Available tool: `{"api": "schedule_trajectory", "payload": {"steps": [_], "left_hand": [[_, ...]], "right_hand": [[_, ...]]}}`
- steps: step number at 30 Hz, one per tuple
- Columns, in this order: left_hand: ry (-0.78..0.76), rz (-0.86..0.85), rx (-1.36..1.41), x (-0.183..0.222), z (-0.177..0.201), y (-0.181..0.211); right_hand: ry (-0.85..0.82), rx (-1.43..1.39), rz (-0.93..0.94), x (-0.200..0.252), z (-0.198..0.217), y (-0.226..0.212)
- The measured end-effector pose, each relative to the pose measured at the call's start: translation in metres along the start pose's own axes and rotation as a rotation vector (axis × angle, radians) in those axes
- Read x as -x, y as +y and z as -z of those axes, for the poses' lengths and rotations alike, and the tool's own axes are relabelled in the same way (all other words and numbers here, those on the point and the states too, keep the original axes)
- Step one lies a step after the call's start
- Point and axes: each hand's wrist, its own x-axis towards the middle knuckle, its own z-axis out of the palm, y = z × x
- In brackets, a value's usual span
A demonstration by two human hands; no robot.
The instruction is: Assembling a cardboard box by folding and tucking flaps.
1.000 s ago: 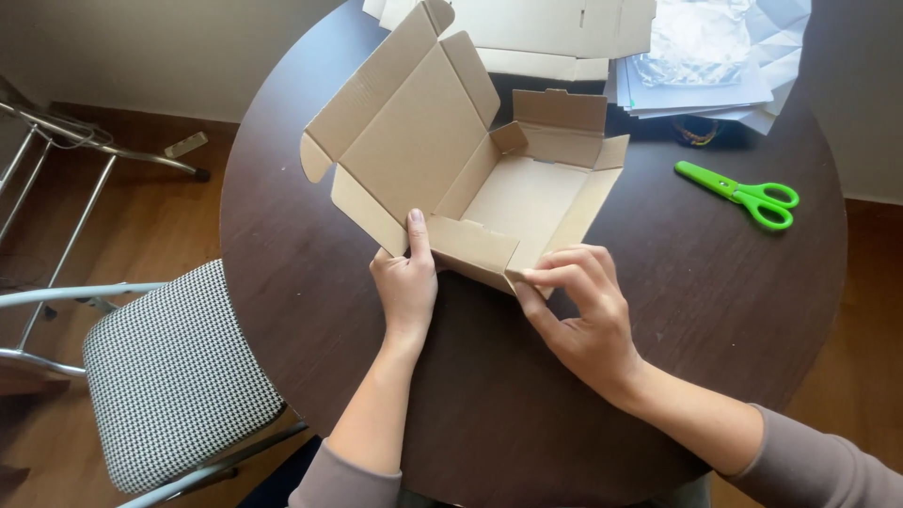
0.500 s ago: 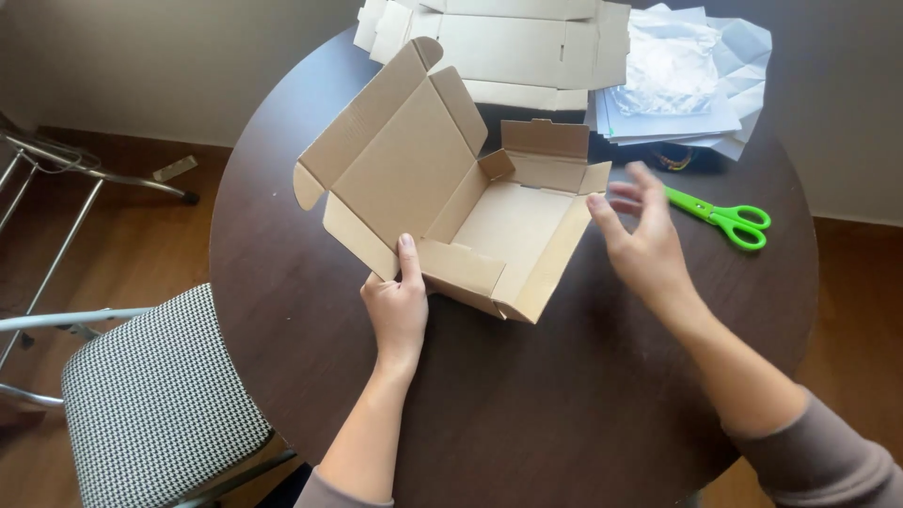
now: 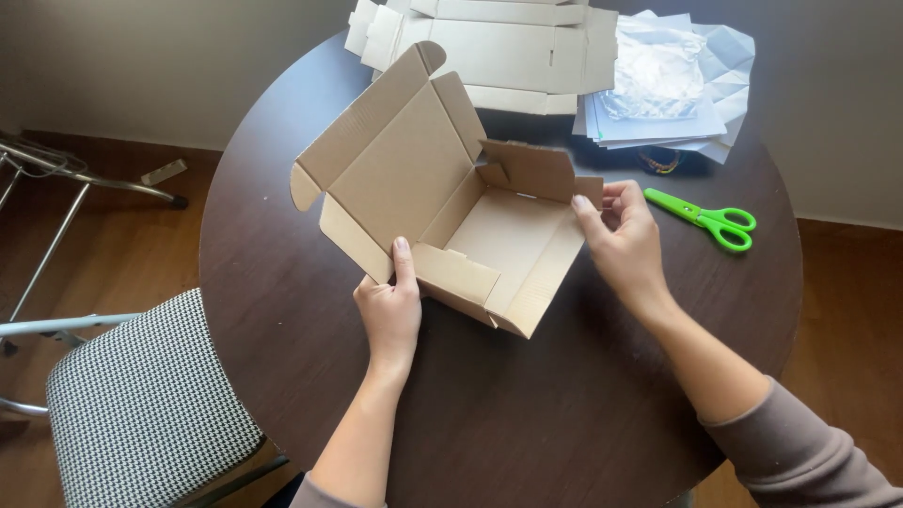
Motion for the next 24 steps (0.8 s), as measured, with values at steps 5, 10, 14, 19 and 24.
{"api": "schedule_trajectory", "payload": {"steps": [5, 10, 14, 19, 24], "left_hand": [[-0.002, 0.007, 0.007, 0.000, -0.001, -0.004], [-0.002, -0.006, 0.005, -0.002, -0.004, -0.014], [-0.001, -0.036, 0.004, -0.002, -0.003, -0.015], [-0.012, -0.043, -0.001, -0.005, -0.005, -0.028], [-0.002, -0.103, -0.006, -0.004, -0.006, -0.028]], "right_hand": [[-0.046, 0.234, -0.043, -0.034, 0.008, -0.003], [-0.047, 0.382, -0.044, -0.042, 0.000, -0.025], [-0.071, 0.409, -0.100, -0.051, -0.003, -0.034], [-0.067, 0.338, -0.156, -0.046, -0.003, -0.043], [-0.054, 0.402, -0.155, -0.050, -0.005, -0.029]]}}
